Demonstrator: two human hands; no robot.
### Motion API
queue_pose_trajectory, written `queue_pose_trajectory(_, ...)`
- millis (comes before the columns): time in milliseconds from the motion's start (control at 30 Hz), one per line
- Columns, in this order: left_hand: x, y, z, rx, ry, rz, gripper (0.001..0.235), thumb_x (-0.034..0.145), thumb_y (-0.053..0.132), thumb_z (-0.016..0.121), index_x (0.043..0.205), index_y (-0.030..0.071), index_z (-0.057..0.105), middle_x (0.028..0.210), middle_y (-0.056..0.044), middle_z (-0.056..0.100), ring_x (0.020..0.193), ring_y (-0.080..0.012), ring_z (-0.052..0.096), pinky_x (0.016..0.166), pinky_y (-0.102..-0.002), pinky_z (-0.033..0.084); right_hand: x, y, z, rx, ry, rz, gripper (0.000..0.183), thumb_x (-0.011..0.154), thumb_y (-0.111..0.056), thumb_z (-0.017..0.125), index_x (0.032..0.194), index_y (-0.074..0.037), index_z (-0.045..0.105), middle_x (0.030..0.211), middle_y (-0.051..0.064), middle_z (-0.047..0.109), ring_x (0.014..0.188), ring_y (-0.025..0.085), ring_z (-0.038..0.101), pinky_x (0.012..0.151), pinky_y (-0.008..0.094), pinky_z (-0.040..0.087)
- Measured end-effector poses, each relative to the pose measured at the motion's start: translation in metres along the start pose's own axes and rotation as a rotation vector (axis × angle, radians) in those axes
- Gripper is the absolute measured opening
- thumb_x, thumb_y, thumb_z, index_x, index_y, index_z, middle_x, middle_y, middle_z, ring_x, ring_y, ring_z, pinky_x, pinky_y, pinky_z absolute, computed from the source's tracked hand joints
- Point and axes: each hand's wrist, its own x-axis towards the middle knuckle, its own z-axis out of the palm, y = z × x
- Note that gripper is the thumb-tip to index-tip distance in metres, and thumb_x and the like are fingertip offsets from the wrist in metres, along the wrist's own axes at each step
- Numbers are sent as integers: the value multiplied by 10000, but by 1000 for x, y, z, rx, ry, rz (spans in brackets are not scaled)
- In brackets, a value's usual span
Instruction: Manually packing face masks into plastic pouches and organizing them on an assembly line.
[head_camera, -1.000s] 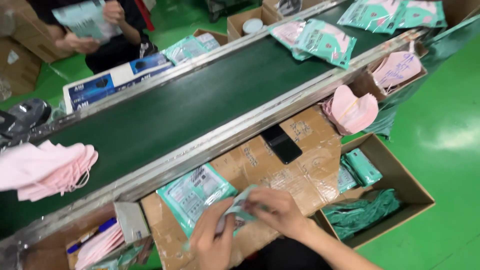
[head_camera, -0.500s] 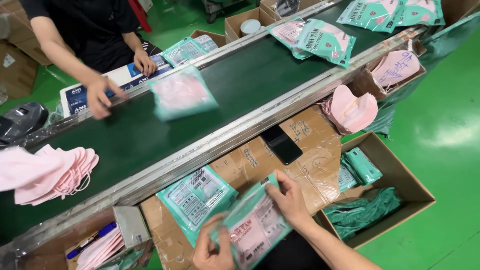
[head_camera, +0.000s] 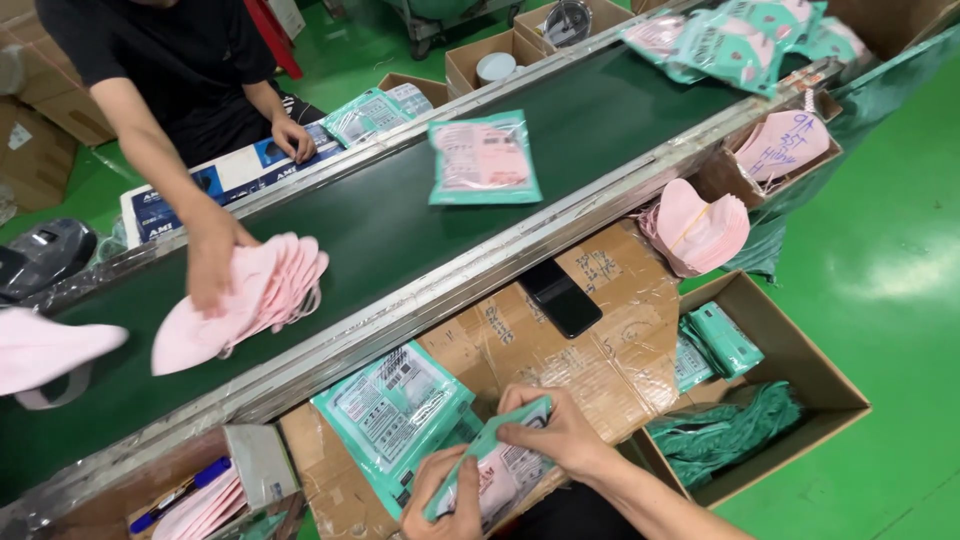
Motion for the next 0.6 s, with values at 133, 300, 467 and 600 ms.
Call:
queue_pose_trajectory(133,9,35,8,-82,75,-50,276,851,-43,702,1125,-8,688,1161,-163,735,1049,-227,719,970,-342,538,10,-33,-3,-189,117,-82,123,823,11,779,779,-32,672,797,12,623,729,98,569,648,250,433)
queue_pose_trajectory(300,13,44,6,-146,92,-129,525,874,-33,625,1388,1,520,1379,-159,618,1166,-246,639,978,-358,511,67,-118,-49,-955,641,-976,282,846,19,862,1011,-59,646,1005,56,628,955,225,618,810,277,493)
queue_pose_trajectory(467,-4,24,31,-54,-55,-226,484,831,-21,697,1306,36,624,1196,-124,716,1054,-223,708,922,-356,557,32,-199,-26,-829,684,-1163,374,853,-79,730,1201,-26,606,1158,119,624,1102,250,576,979,356,463)
queue_pose_trajectory(600,-12,27,51,30,-322,-210,430,822,4,719,1244,40,648,1210,-118,704,1020,-227,733,890,-340,569,-13,-196,-19,-554,728,-1173,227,978,-152,627,1189,-69,621,1127,58,669,1051,175,596,937,311,466)
